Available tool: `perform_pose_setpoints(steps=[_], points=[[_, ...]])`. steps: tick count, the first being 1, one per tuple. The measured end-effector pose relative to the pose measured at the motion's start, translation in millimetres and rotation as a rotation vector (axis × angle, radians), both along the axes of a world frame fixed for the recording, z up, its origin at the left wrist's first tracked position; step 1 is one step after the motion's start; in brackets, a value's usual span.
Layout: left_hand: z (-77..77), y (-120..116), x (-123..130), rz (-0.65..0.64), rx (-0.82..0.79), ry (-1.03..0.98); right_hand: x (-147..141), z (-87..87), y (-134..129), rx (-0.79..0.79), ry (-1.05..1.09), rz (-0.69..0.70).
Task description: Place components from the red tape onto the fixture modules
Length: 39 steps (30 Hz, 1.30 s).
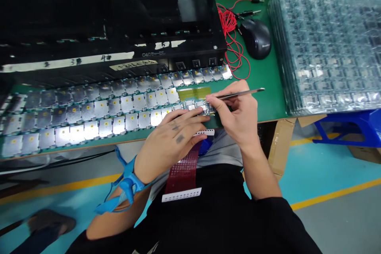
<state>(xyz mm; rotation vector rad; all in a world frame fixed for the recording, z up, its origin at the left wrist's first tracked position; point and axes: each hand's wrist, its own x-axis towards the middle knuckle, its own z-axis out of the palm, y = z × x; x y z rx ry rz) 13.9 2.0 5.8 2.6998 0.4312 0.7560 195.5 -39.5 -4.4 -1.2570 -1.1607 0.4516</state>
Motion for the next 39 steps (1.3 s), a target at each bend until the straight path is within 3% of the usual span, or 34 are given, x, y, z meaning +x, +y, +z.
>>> perform_pose_setpoints(steps=[7, 10, 14, 18, 39], points=[[-0.2, -0.3, 0.0, -0.002, -0.025, 0.002, -1.4, 1.0, 4.5, 0.033, 0.021, -0.016], [2.0, 0.5, -2.1, -0.016, -0.081, -0.031, -6.1, 9.0, 1.3, 0.103, 0.115, -0.048], [3.1, -0.1, -7.9, 0.014, -0.259, -0.205, -20.8, 28.3, -17.2, 0.202, 0.310, -0.014], [1.3, -2.3, -12.0, 0.017, -0.390, -0.385, -36.2, 38.1, -34.2, 0.277, 0.352, 0.050], [6.9, -5.8, -16.4, -0.001, -0.427, -0.444, -44.5, 32.4, -36.3, 0.287, 0.215, 0.058]])
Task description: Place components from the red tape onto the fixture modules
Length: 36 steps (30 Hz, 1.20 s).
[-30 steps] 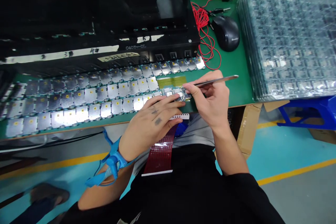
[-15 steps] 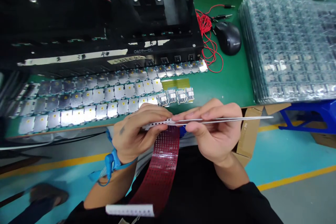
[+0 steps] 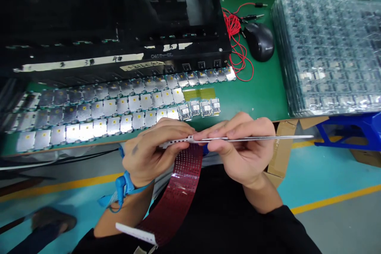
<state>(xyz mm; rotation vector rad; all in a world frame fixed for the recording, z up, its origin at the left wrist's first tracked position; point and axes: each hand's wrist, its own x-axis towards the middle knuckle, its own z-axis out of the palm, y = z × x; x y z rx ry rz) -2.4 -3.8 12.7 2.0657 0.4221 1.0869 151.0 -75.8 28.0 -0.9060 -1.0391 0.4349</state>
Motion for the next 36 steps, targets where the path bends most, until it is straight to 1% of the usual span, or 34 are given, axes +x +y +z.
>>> perform_pose_setpoints(steps=[4, 7, 10, 12, 14, 17, 23, 30, 33, 36], points=[[0.1, 0.6, 2.1, 0.019, 0.015, 0.040, 12.0, 1.0, 9.0, -0.019, 0.066, -0.042], [0.5, 2.2, 9.5, 0.014, 0.122, 0.149, 34.9, -7.0, 26.6, -0.161, 0.078, -0.101], [-1.0, 3.8, 20.6, -0.013, 0.279, 0.268, 57.3, -21.6, 42.9, -0.341, -0.013, -0.153], [-3.4, 4.4, 27.2, -0.019, 0.373, 0.347, 65.3, -29.3, 48.0, -0.442, -0.081, -0.184], [-6.2, 4.6, 31.7, -0.019, 0.432, 0.426, 67.6, -33.1, 48.8, -0.518, -0.141, -0.209], [-9.7, 4.5, 33.8, -0.026, 0.472, 0.492, 65.9, -33.3, 47.1, -0.574, -0.214, -0.210], [-10.5, 5.0, 32.6, -0.043, 0.474, 0.530, 64.9, -32.2, 47.3, -0.577, -0.238, -0.213], [-10.9, 6.3, 33.5, -0.050, 0.466, 0.526, 67.1, -35.8, 46.4, -0.555, -0.359, -0.185], [-10.3, 6.2, 33.7, -0.036, 0.477, 0.515, 64.8, -34.4, 44.4, -0.535, -0.363, -0.190], [-9.4, 6.1, 33.6, -0.032, 0.479, 0.515, 60.2, -29.2, 41.0, -0.491, -0.322, -0.186]])
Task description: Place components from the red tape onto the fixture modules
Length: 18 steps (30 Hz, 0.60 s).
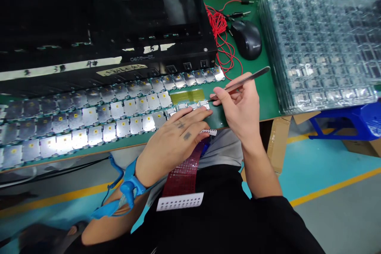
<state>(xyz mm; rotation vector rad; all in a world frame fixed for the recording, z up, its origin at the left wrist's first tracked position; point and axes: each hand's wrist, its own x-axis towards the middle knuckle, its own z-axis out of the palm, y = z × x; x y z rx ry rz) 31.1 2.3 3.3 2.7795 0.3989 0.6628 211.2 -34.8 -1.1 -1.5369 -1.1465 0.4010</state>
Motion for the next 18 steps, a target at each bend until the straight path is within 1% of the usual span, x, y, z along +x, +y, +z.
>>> perform_pose_setpoints(steps=[5, 11, 13, 16, 18], points=[[-0.4, -0.2, -0.3, 0.007, 0.005, 0.007, -5.4, 7.4, -4.5, 0.120, 0.098, 0.050], [-3.3, -0.8, 0.7, 0.010, 0.006, 0.004, -4.8, 3.7, 0.3, 0.152, 0.157, 0.045], [-4.1, -0.3, 0.8, 0.003, 0.004, -0.003, -4.3, 5.1, 0.9, 0.182, 0.182, 0.021], [-3.2, 0.7, -1.8, -0.015, 0.000, -0.089, -7.3, 12.5, -7.8, 0.338, 0.257, -0.043], [-0.6, -0.2, -4.7, -0.025, -0.035, -0.195, -14.4, 17.1, -22.5, 0.401, 0.301, -0.006]])
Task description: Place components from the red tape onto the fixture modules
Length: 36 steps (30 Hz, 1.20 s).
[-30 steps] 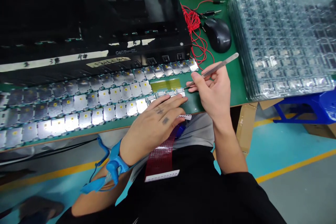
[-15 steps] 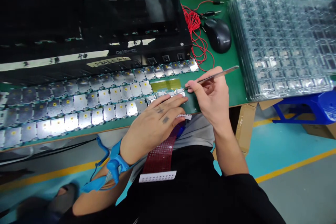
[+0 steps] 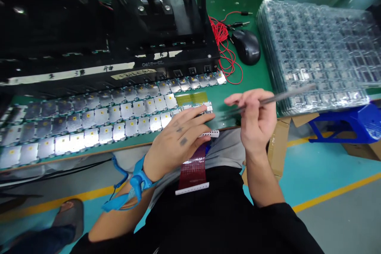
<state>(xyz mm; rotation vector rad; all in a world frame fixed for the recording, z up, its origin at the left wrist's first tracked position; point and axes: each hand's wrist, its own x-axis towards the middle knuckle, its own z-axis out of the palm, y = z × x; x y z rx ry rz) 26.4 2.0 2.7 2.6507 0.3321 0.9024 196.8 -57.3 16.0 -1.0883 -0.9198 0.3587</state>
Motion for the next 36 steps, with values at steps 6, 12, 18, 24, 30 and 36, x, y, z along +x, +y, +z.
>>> perform_pose_setpoints(steps=[6, 12, 18, 24, 30, 36], points=[[9.8, -13.6, 2.8, 0.054, -0.305, -0.410, -29.8, -6.4, -54.3, -0.285, -0.254, 0.292], [5.0, -18.7, -4.0, -0.001, -0.478, -0.326, 34.2, 42.2, -43.7, -0.566, -0.734, 0.000], [-4.1, -19.9, -37.9, 0.130, -0.487, -0.341, 120.5, 114.6, 46.1, -0.995, -1.122, -0.322], [3.1, -21.2, -49.5, 0.119, -0.419, -0.351, 110.4, 90.2, 122.2, -1.059, -1.034, -0.047], [5.2, -21.5, -60.7, 0.086, -0.383, -0.324, 135.6, 85.8, 123.4, -1.120, -1.005, -0.133], [9.4, -16.8, -80.6, 0.178, -0.218, -0.223, 185.0, 79.4, 62.1, -1.139, -1.033, -0.435]])
